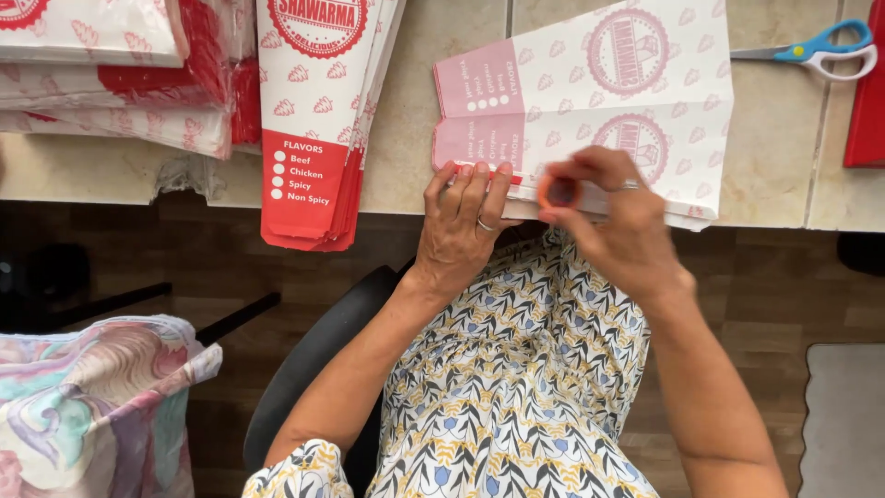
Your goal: Folding and stacking printed paper shawarma bags at a workstation.
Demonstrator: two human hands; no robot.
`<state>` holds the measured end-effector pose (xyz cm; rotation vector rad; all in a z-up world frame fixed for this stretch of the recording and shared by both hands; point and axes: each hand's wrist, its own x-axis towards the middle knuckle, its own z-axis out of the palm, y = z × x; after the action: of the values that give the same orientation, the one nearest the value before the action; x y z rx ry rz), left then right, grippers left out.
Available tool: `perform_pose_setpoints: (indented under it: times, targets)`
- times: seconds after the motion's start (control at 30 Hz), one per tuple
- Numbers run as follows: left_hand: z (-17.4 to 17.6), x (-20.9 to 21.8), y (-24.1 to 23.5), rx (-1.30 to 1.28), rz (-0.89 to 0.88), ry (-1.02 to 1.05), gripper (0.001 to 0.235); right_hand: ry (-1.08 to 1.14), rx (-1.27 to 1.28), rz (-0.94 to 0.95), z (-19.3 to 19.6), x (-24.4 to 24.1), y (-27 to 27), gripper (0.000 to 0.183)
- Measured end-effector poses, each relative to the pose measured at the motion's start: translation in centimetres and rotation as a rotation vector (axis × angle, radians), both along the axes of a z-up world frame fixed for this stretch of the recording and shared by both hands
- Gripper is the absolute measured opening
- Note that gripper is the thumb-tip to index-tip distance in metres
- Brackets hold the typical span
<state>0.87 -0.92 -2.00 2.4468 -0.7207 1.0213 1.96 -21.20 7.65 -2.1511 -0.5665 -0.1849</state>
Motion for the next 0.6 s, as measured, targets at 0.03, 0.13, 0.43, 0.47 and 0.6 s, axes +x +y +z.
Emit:
perform_pose_setpoints:
  times: [0.03, 0.13, 0.43, 0.47, 0.6]
  targets:
    - [0.0, 0.0, -0.2, -0.003, 0.003, -0.002, 0.051, -0.002, -0.003, 0.003, 0.2, -0.5, -0.8, 0.049]
    - [-0.6, 0.2, -0.2, -0.025, -0.001, -0.007, 0.051, 0.096, -0.09, -0.094, 0.3, -0.3, -0.9, 0.063]
    - [0.5, 0.3, -0.4, 0.058, 0.048, -0.081, 0.037, -0.191, -0.069, -0.031, -0.4, 1.7, 3.3, 0.061]
    - [0.6, 0.3, -0.3, 0.026, 0.045, -0.059, 0.041, -0.277, -0.13, -0.04, -1.3, 1.6, 2.8, 0.078]
    - [2.6, -0.3, 0.0, -0.067, 0.0, 0.055, 0.063, -0.485, -0.283, -0.175, -3.1, -1.5, -0.6, 0.032]
